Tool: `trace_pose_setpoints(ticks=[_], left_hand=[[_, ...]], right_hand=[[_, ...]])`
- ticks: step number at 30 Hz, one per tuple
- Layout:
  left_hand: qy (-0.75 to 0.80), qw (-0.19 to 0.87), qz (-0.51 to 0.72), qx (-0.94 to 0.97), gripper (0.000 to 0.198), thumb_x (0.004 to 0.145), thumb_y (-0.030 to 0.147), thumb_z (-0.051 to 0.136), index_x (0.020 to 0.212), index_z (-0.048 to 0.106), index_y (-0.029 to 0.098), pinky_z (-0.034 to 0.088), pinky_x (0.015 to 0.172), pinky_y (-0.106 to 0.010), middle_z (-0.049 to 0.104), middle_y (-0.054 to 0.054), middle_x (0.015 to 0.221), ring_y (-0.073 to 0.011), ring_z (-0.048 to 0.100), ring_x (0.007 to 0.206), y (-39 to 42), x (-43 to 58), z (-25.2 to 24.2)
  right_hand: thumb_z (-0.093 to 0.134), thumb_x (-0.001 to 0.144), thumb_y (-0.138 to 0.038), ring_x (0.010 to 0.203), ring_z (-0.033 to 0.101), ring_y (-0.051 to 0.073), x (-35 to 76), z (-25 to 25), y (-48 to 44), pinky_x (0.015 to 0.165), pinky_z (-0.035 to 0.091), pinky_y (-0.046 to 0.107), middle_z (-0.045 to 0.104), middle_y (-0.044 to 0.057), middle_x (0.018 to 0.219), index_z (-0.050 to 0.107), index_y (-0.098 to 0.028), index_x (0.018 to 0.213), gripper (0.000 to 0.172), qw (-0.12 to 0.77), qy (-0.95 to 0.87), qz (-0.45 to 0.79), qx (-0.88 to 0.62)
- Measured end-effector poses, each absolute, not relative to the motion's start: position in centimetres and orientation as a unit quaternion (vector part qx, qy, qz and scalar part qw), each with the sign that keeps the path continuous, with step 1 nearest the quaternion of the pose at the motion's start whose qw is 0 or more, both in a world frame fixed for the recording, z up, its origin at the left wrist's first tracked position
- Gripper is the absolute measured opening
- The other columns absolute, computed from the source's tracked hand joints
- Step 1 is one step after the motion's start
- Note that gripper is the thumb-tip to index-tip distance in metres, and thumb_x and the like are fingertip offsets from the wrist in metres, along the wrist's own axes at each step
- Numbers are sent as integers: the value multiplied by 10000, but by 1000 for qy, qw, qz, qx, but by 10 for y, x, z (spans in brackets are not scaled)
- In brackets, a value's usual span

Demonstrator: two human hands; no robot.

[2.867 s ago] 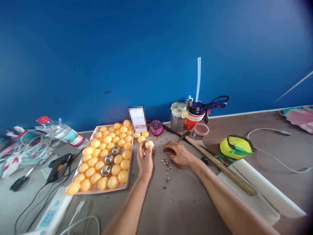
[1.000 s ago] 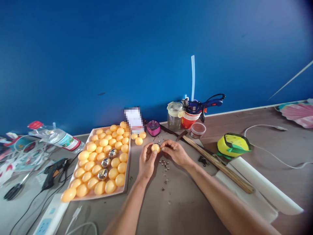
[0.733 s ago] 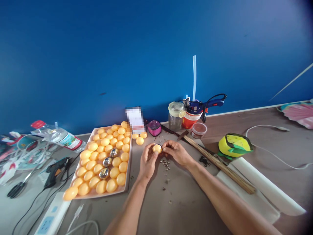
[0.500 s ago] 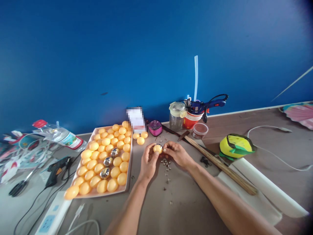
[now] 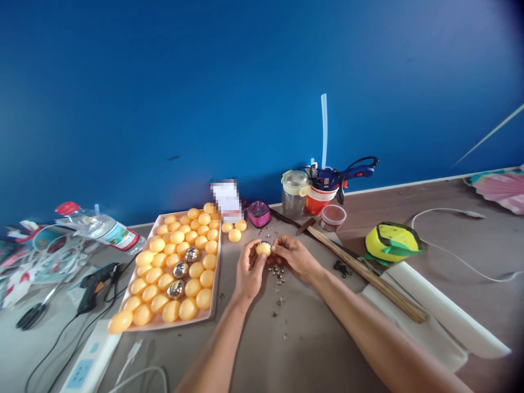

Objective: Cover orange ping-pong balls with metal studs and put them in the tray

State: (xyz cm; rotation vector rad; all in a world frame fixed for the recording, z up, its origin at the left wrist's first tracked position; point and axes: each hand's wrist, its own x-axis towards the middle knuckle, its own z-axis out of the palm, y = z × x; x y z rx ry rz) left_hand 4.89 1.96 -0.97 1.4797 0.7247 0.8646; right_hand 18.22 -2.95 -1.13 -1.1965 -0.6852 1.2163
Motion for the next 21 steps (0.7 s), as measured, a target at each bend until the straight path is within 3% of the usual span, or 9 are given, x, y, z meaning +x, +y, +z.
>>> trace_pose_setpoints(ticks=[3, 6, 13, 17, 21], left_hand=[[335, 594, 411, 605, 356, 783, 369, 584, 1073, 498, 181, 482, 811, -294, 588, -72, 1021, -176, 575, 933, 23, 50, -11], [363, 588, 450, 566, 366, 773, 373, 594, 1074, 491, 192, 490, 775, -280, 579, -63, 1010, -163, 579, 897, 26, 51, -12], [355, 594, 434, 576, 354, 765, 375, 598, 1045, 488, 189, 491, 719, -273, 586, -49, 954, -134, 602, 741, 26, 52, -8], [348, 594, 429, 586, 336, 771, 366, 589, 1036, 492, 185, 490, 706, -271, 575, -46, 947, -122, 588, 708, 25, 53, -7], [344, 596, 430, 584, 327, 771, 349, 591, 1035, 494, 182, 494, 701, -260, 563, -53, 965, -132, 572, 769, 24, 54, -7]], right_hand=[[553, 751, -395, 489, 432, 90, 190, -6, -31, 481, 331, 221, 511, -42, 556, 522, -182, 733, 216, 572, -403, 442, -561], [574, 737, -274, 624, 506, 119, 200, 0, -35, 589, 379, 243, 582, 3, 708, 602, -180, 775, 105, 482, -541, 314, -614], [660, 677, -219, 819, 571, 180, 203, 3, -42, 806, 349, 329, 639, 36, 857, 680, -215, 865, 189, 288, -731, 217, -579], [634, 702, -214, 847, 557, 189, 196, 0, -41, 793, 327, 331, 628, 38, 862, 676, -222, 855, 159, 255, -740, 184, -595], [590, 716, -155, 782, 547, 167, 192, -7, -39, 770, 326, 316, 614, 26, 770, 649, -198, 723, 73, 268, -730, 168, -606]])
